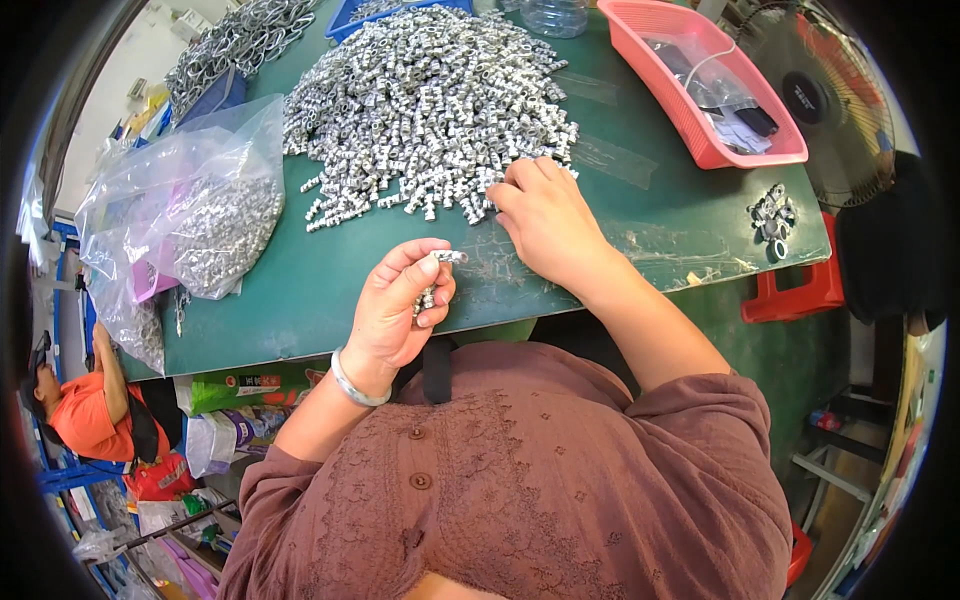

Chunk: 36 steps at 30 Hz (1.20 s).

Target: The person connects small metal links together by hand to assemble a chain.

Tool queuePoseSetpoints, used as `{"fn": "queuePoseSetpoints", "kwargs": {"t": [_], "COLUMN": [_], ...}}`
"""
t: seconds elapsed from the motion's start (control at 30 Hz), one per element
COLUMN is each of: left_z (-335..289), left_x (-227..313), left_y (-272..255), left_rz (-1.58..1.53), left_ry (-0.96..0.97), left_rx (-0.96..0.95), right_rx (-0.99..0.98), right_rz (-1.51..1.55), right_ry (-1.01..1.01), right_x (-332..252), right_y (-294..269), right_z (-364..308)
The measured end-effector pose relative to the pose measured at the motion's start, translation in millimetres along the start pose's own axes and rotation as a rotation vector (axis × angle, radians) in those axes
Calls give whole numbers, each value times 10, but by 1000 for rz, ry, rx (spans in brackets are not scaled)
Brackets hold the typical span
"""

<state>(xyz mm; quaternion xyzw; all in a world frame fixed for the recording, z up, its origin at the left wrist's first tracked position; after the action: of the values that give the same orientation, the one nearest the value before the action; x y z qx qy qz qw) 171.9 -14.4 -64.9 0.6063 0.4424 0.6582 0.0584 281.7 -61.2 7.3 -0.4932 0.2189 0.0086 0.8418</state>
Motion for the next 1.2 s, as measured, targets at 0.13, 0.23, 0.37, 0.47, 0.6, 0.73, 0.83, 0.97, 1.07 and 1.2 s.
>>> {"fn": "queuePoseSetpoints", "kwargs": {"t": [0.13,0.23,0.37,0.47,0.6,0.73,0.83,0.97,1.07,1.2], "left_z": [0,-7,-34,-48,-38,8,20,-16,-24,-21], "left_x": [16,78,163,240,134,98,24,-111,-104,0], "left_y": [-23,-51,-72,-60,-99,-120,-114,-29,27,-62], "left_rz": [24,133,336,466,256,96,-83,-233,-134,78], "left_ry": [28,129,229,312,187,108,-5,-150,-144,-45], "left_rx": [17,23,23,4,13,63,42,-12,-13,97], "right_rx": [-56,-78,-39,-86,-67,-144,-218,-162,-111,10], "right_rz": [27,38,40,22,99,462,701,748,671,548], "right_ry": [-18,-13,3,-12,-29,156,206,52,-54,-173], "right_x": [6,8,5,14,-11,49,-4,-226,-378,-486], "right_y": [40,42,3,35,2,15,61,-57,-139,-242], "right_z": [0,2,2,-18,-26,-51,-83,-57,-55,-97]}}
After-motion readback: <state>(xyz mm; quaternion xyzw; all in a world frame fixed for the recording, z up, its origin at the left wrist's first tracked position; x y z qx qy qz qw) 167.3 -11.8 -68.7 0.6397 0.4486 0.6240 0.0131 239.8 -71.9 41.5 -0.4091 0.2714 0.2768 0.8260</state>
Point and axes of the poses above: each hand's wrist, its own z-axis towards the middle knuckle, its own y-axis out of the palm, x = y × z, the point moved 10 cm from there along z, towards the middle knuckle, and after that the axes turned 9 degrees about y, right-handed, at the moved point
